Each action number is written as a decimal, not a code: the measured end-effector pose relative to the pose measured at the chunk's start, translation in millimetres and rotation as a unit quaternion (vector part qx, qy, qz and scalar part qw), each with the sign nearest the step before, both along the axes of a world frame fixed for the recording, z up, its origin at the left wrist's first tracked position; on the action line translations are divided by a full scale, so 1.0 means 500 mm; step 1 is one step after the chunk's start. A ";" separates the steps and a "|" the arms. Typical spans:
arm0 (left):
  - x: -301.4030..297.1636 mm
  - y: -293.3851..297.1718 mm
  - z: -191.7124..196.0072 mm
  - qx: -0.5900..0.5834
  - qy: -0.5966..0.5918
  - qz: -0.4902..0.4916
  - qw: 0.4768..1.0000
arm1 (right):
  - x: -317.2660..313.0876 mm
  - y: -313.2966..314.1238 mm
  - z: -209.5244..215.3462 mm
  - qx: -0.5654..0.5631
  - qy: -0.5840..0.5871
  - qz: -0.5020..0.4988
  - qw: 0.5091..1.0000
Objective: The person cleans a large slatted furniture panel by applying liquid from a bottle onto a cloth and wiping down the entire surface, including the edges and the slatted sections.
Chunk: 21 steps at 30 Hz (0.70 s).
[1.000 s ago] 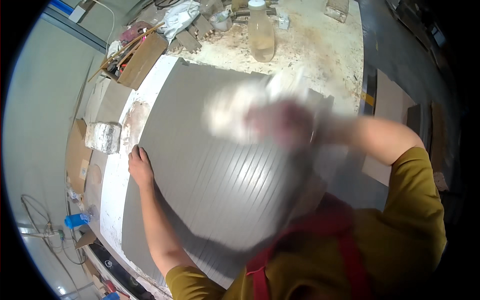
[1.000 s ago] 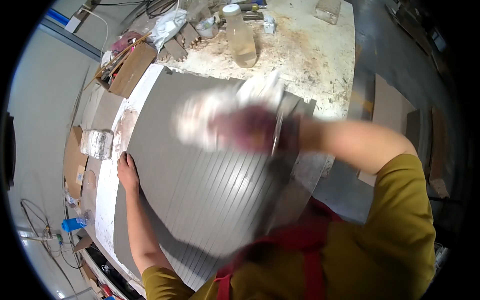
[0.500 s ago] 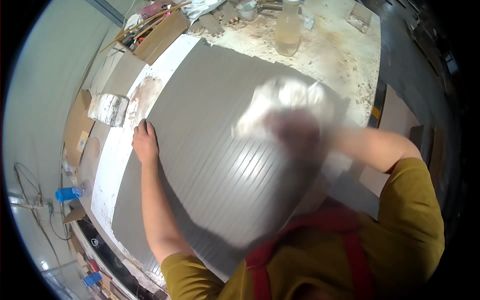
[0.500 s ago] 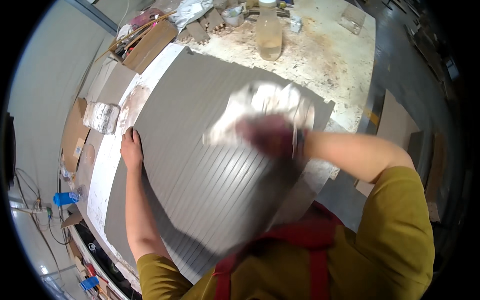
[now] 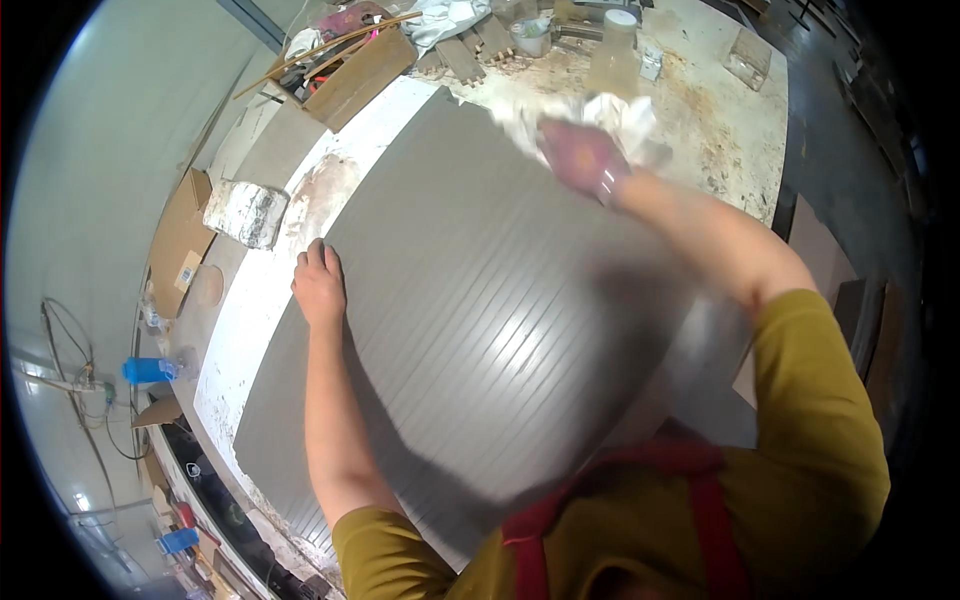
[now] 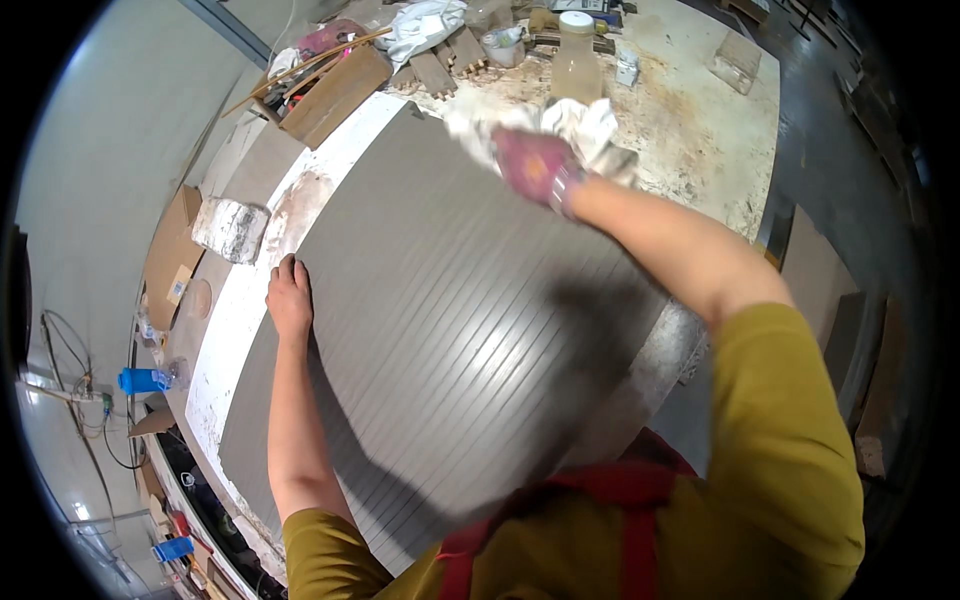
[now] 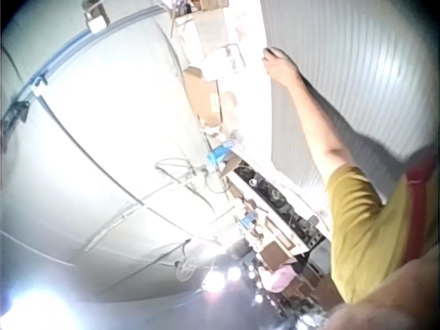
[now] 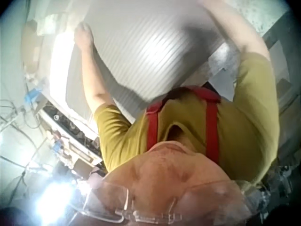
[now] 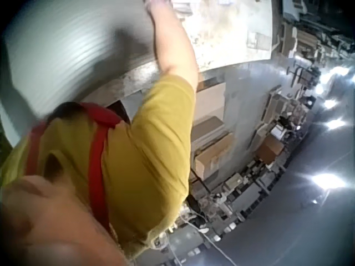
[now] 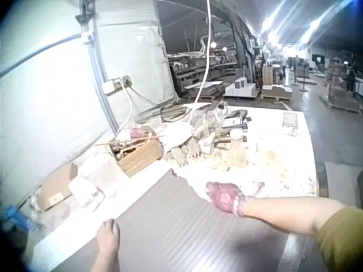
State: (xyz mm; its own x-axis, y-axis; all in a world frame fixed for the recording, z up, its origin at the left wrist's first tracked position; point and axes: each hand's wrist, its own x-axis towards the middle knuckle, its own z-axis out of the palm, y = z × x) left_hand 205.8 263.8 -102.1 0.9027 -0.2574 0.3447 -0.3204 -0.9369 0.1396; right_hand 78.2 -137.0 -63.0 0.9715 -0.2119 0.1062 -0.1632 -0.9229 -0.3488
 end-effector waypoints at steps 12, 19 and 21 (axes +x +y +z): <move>-0.001 0.012 -0.009 0.003 -0.021 -0.003 1.000 | -0.071 -0.026 0.014 0.026 0.012 0.031 0.999; -0.011 0.051 -0.006 0.011 -0.014 0.025 1.000 | -0.137 0.162 -0.020 0.045 -0.134 0.304 0.942; -0.011 0.033 0.000 0.005 -0.004 0.021 1.000 | -0.098 0.153 -0.035 0.047 -0.148 0.291 0.944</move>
